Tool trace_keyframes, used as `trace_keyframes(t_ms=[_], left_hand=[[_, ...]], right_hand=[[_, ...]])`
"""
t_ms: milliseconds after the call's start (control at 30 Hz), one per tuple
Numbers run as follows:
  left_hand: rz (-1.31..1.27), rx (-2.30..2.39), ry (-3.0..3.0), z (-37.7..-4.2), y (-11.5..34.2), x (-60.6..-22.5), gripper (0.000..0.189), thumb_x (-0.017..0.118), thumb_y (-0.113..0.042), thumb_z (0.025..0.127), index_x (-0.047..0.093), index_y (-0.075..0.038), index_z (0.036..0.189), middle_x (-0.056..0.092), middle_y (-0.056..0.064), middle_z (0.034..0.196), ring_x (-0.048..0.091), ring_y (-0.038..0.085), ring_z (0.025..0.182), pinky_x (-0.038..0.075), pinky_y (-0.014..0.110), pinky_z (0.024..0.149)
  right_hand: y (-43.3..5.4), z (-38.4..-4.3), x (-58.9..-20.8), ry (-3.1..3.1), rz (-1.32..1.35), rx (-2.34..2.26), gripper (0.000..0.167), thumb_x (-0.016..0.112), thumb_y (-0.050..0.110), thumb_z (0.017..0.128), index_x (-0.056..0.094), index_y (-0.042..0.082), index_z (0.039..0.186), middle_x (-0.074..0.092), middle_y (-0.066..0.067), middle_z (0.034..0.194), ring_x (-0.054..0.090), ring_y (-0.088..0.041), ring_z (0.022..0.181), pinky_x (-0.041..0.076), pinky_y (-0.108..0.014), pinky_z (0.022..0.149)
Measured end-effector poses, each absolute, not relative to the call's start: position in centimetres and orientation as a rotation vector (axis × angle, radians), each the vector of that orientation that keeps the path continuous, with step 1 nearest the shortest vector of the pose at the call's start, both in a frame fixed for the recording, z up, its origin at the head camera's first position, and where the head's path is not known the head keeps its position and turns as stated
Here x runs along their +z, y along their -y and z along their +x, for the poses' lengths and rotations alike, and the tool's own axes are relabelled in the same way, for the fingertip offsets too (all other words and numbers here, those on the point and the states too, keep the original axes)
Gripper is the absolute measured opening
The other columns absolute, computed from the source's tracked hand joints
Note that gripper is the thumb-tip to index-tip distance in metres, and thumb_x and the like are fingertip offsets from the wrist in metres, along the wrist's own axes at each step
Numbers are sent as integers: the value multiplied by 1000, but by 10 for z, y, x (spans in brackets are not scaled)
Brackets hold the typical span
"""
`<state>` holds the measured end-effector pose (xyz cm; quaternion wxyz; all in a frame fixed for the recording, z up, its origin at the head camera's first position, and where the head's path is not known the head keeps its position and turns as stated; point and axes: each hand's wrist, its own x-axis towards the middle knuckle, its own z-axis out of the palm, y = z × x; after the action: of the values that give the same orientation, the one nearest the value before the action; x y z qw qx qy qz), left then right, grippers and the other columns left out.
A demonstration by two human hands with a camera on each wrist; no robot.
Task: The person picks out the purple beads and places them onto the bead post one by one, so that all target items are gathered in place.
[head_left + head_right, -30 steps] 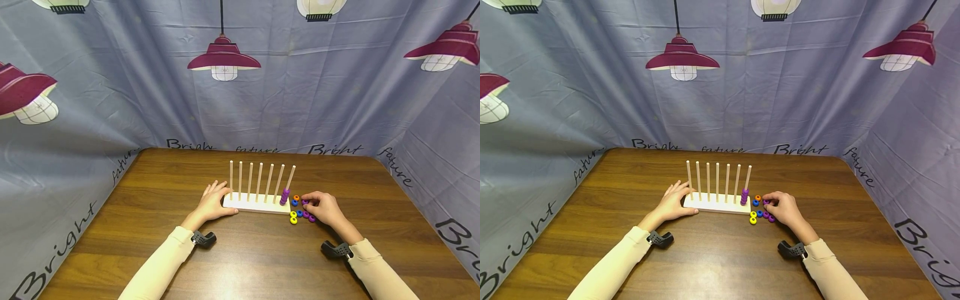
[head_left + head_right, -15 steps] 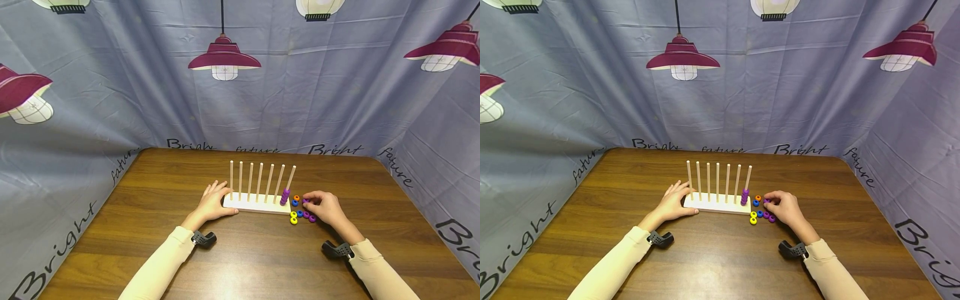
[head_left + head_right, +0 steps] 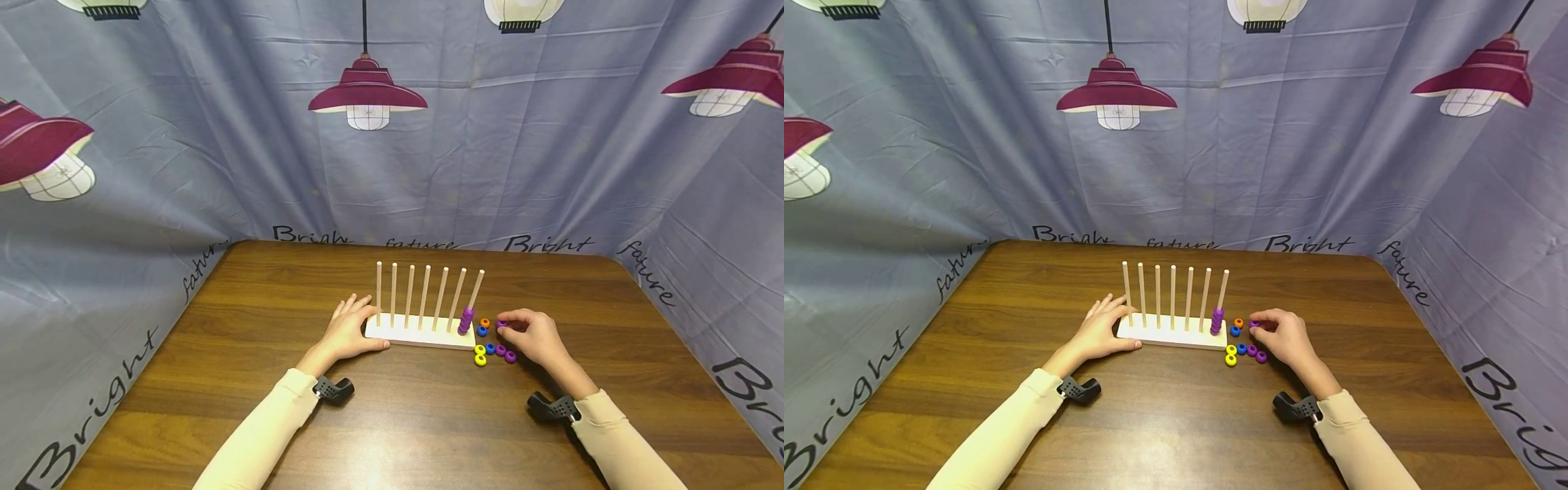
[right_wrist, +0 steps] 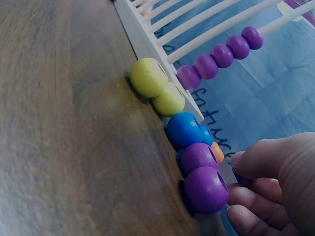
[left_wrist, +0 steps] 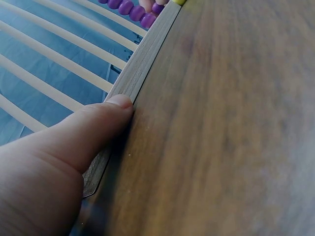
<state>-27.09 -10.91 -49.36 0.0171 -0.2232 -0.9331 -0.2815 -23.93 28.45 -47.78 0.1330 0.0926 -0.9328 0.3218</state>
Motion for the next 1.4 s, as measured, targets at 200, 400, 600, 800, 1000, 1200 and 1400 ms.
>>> trace_keyframes(t_ms=[200,400,600,800,1000,1200,1400], left_hand=[[-686,-870,2916,-272,108,-495,68,83,-50,76,65,-17,133,43,17,160,24,45,155,12,62,128],[-683,-869,2917,-272,108,-493,69,83,-51,76,65,-17,134,43,18,160,24,45,155,12,61,128],[-690,-863,2916,-272,107,-491,71,83,-52,76,65,-16,134,43,19,160,25,46,155,13,62,128],[-696,-878,2896,-272,107,-490,68,84,-50,75,66,-16,132,44,20,159,26,47,154,14,63,127],[-696,-870,2912,-272,107,-492,69,83,-51,76,66,-16,133,44,19,160,25,46,155,13,62,128],[-694,-865,2916,-271,108,-490,68,83,-50,77,65,-16,133,43,19,160,24,46,155,13,62,128],[-689,-880,2908,-269,108,-490,68,84,-49,76,66,-15,132,44,19,159,25,47,154,14,63,127]], right_hand=[[-285,-239,-475,2707,269,954,19,81,4,82,79,2,101,78,-17,98,67,-11,78,53,-17,67],[-284,-239,-472,2668,261,1026,20,81,4,81,79,1,101,78,-17,95,60,3,72,52,-15,65],[-279,-238,-466,2619,278,1085,20,80,3,82,79,-1,101,78,-18,94,58,8,70,52,-14,64],[-273,-237,-455,2605,268,1132,21,79,3,83,78,-1,104,78,-19,95,57,8,70,51,-15,62],[-268,-236,-444,2573,273,1183,21,78,4,84,77,-3,103,78,-21,93,58,7,68,51,-14,61],[-265,-234,-432,2512,285,1232,21,79,3,83,76,-4,103,77,-24,92,60,9,68,51,-12,60],[-264,-233,-420,2465,295,1287,22,80,3,83,76,-5,103,77,-24,93,61,11,69,52,-11,60]])
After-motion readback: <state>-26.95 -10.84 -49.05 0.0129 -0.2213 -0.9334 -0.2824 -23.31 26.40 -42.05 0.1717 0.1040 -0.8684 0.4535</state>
